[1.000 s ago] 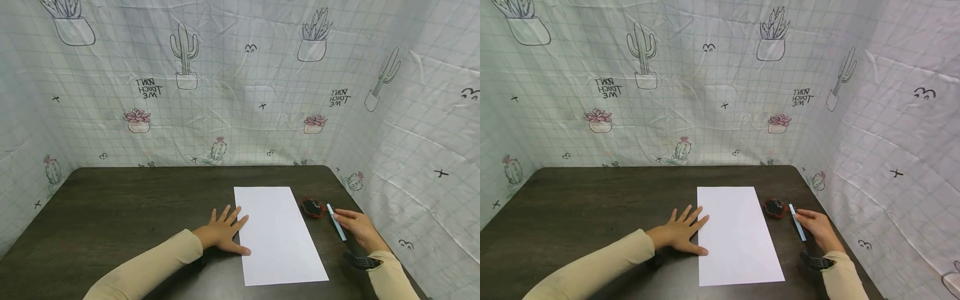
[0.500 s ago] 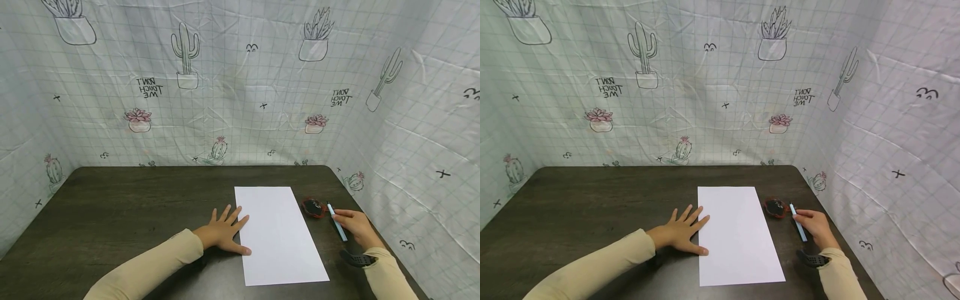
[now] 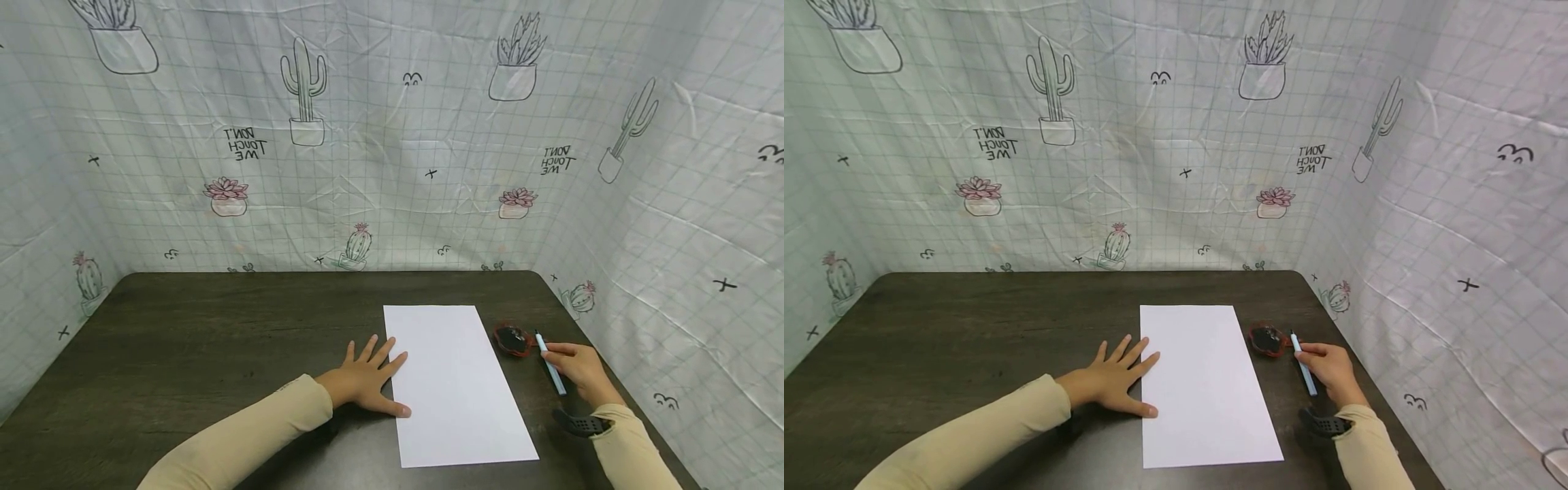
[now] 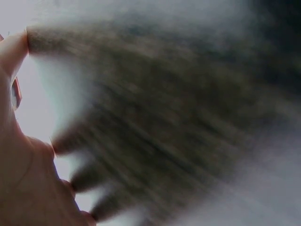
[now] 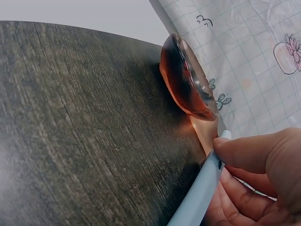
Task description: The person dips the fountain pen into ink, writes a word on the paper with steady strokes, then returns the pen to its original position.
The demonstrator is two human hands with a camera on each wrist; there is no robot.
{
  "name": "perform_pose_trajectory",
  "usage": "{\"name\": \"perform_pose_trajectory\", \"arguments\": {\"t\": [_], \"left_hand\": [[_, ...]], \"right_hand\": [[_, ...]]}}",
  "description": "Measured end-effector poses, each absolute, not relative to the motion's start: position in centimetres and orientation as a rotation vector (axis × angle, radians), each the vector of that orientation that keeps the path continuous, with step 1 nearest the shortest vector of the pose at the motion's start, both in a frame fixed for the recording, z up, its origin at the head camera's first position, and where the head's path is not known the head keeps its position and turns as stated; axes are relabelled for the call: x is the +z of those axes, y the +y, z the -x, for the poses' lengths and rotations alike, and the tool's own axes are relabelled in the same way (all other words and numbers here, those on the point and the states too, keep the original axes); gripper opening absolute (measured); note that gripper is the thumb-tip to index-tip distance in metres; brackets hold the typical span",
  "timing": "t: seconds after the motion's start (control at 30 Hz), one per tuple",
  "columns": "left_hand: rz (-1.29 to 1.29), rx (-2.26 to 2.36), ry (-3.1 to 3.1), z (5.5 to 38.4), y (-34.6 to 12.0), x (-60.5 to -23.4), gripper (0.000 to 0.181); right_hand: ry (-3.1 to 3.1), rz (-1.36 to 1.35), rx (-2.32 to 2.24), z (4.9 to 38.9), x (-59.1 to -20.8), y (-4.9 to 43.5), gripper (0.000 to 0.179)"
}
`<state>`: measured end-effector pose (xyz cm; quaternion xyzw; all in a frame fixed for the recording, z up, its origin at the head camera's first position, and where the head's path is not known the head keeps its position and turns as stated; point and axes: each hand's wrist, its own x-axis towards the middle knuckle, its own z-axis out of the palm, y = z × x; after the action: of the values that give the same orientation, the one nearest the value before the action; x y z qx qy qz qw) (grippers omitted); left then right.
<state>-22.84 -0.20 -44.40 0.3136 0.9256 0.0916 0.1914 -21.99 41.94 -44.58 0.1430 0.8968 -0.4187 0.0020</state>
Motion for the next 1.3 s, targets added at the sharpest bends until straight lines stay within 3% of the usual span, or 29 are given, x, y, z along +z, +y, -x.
{"name": "perform_pose_trajectory", "arguments": {"t": [1.07,1.3], "left_hand": [[-0.877,0.231,2.606,22.99,-0.17,-44.91,0.101],[-0.880,0.235,2.603,23.08,-0.10,-44.83,0.101]], "right_hand": [[2.713,-0.329,-1.552,22.32,-44.03,41.20,0.049],[2.506,-0.229,-1.841,22.39,-43.91,41.72,0.048]]}}
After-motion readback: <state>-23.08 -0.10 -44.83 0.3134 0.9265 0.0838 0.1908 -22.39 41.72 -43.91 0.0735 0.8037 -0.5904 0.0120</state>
